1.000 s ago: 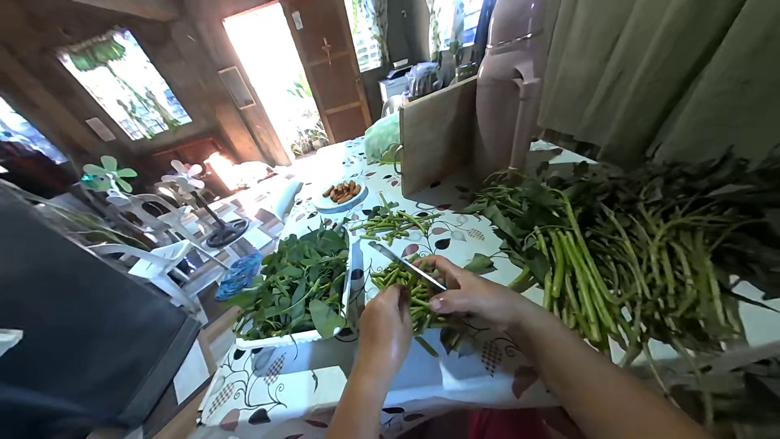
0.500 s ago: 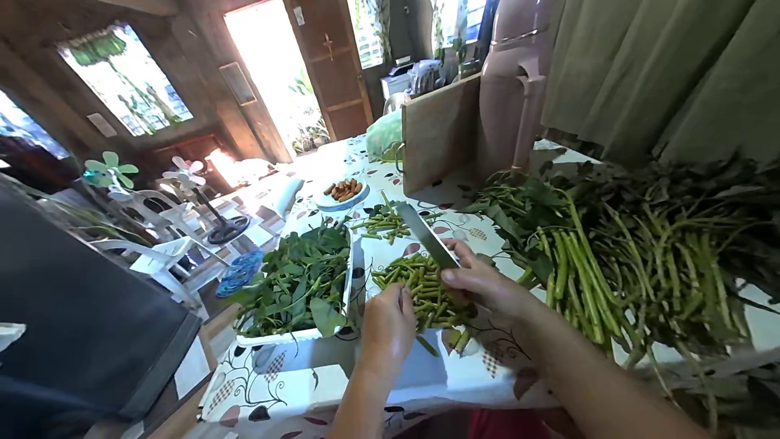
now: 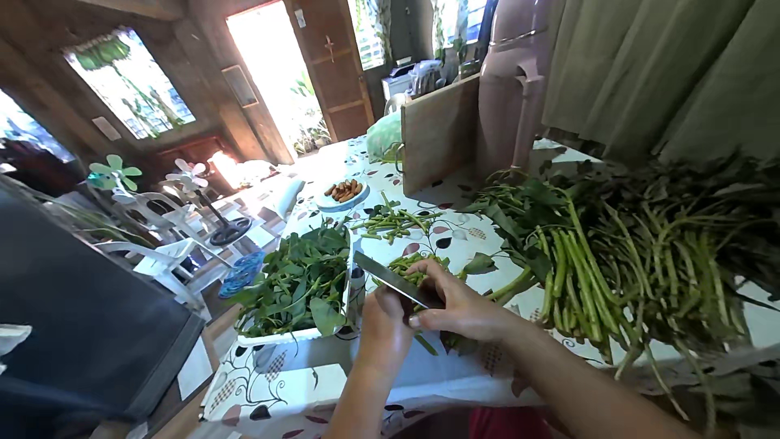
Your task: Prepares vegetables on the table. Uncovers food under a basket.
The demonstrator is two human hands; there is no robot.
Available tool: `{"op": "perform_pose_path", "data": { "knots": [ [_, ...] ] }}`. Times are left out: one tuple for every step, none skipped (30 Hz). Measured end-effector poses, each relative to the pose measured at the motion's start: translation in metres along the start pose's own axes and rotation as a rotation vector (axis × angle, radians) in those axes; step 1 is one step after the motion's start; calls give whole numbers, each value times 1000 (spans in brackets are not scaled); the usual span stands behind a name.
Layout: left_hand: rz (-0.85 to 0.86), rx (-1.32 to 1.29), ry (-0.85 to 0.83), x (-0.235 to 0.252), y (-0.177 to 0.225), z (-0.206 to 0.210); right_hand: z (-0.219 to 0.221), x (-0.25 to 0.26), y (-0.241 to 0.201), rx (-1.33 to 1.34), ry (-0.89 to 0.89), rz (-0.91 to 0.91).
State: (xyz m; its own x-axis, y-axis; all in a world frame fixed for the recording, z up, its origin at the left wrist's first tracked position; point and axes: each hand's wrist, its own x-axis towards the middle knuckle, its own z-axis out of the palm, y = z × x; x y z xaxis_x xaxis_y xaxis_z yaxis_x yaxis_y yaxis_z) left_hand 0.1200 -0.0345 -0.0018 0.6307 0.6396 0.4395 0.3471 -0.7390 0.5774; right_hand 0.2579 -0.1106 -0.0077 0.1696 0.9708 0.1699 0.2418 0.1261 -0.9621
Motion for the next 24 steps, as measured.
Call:
{"op": "perform_pose_path", "data": {
  "knots": [
    [26, 52, 4, -1, 5, -1, 1, 1, -1, -21, 60, 6],
    [49, 110, 2, -3, 11, -3, -1, 3, -2, -25, 112, 22],
    [77, 145, 6, -3, 15, -5, -6, 3, -4, -6, 139, 53],
    [83, 165, -8, 0, 18, -11, -12, 2, -7, 35, 135, 92],
    [62, 188, -37, 8, 20, -19, -19, 1, -7, 94, 109, 130],
    [23, 219, -71, 20, 22, -28, -26, 0, -6, 170, 71, 162],
    [-23, 249, -98, 34, 23, -36, -32, 0, -3, 253, 33, 179],
    [-70, 278, -118, 51, 23, -41, -38, -1, 0, 335, -5, 178],
    [-103, 303, -123, 70, 22, -43, -42, -2, 3, 418, -44, 159],
    [-136, 312, -131, 91, 19, -41, -45, -2, 7, 503, -77, 128],
    [-164, 320, -134, 111, 14, -36, -49, -2, 12, 578, -117, 90],
    [-191, 329, -137, 130, 10, -28, -53, -2, 15, 638, -162, 53],
    [-223, 323, -144, 146, 7, -21, -56, -2, 18, 680, -189, 25],
    [-244, 289, -152, 158, 3, -13, -58, -3, 19, 707, -192, 14],
    [-252, 239, -163, 165, 0, -8, -59, -3, 19, 731, -175, 10],
    [-250, 204, -182, 168, 1, -6, -60, -4, 19, 755, -136, -1],
    [-235, 178, -190, 166, 3, -7, -60, -5, 18, 785, -80, -21],
    [-219, 152, -200, 161, 5, -10, -60, -6, 18, 801, -12, -47],
    [-198, 128, -211, 151, 5, -13, -59, -7, 16, 818, 78, -71],
    [-178, 104, -227, 137, 3, -16, -57, -8, 12, 826, 180, -82],
    [-173, 96, -255, 121, 0, -18, -56, -10, 8, 837, 288, -83],
    [-185, 96, -295, 103, -3, -17, -56, -12, 3, 851, 389, -73],
    [-223, 91, -343, 87, -8, -13, -56, -14, -2, 858, 480, -57],
    [-267, 99, -386, 75, -13, -8, -57, -16, -5, 861, 554, -43]
  ]
}}
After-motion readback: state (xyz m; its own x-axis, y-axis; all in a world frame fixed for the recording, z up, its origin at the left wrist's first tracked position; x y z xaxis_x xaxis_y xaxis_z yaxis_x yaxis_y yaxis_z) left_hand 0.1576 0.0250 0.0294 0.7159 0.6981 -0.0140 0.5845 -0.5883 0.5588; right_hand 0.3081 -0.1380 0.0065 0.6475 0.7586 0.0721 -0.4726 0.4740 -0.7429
